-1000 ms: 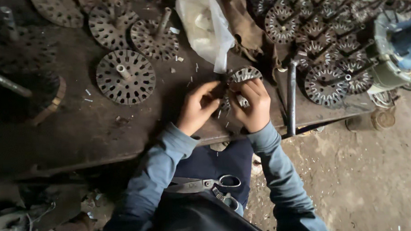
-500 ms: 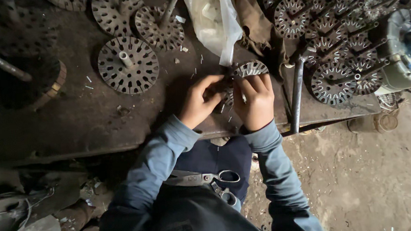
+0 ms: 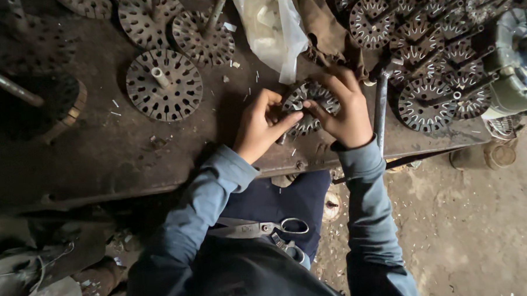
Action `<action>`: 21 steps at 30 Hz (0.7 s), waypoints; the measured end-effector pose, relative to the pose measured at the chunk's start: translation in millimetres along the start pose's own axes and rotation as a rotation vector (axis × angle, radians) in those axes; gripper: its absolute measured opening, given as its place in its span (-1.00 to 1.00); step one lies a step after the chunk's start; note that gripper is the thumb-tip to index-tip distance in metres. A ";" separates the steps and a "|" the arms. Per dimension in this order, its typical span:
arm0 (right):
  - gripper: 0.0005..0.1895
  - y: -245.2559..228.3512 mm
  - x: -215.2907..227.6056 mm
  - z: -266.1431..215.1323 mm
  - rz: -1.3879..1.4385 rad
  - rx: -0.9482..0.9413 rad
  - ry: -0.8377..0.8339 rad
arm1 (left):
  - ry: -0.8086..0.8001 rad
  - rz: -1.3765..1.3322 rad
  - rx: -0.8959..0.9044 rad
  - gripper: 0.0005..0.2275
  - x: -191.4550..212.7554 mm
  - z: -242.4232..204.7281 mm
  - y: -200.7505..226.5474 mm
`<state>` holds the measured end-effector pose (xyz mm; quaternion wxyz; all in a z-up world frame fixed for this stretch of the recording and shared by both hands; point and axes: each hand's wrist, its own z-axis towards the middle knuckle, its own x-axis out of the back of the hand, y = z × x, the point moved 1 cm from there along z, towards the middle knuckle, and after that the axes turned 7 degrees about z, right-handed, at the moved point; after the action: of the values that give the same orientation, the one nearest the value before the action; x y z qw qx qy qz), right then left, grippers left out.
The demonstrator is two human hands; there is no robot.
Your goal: The person cuts small white rectangular pieces with scissors and inserts them into the slots of a circular metal stator. They then use a hammer and a metal rod to tap the pieces into place. The person repeats this process for multiple stators on the workbench.
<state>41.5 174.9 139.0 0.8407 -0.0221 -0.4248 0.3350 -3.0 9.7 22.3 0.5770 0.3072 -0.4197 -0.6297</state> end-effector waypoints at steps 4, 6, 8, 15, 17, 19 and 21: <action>-0.55 9.7 -4.6 1.9 0.132 -0.083 -0.051 | 0.089 0.103 -0.065 -0.67 -2.1 1.7 2.6; -0.56 12.0 -5.0 1.0 0.161 -0.085 -0.053 | 0.095 0.117 -0.079 -0.68 -1.4 0.2 1.7; -0.56 13.0 -5.1 0.0 0.201 -0.091 -0.059 | 0.107 0.121 -0.091 -0.68 -2.2 -0.2 0.3; -0.60 7.5 -12.4 -3.3 0.030 -0.097 -0.028 | 0.086 0.142 -0.006 -0.72 -4.3 0.7 -1.8; -0.59 5.0 -14.3 -3.6 -0.003 -0.090 -0.017 | 0.094 0.157 -0.020 -0.73 -4.1 1.1 -0.5; -0.58 3.0 -15.5 -3.4 -0.014 -0.093 -0.010 | 0.104 0.167 -0.040 -0.73 -4.3 0.7 1.1; -0.55 -0.9 -15.4 -4.6 -0.027 -0.081 0.008 | 0.118 0.171 -0.070 -0.73 -4.1 1.7 3.4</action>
<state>39.0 166.4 125.6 0.8453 -0.0518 -0.4347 0.3062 -2.3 14.0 25.7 0.6629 0.2864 -0.3873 -0.5731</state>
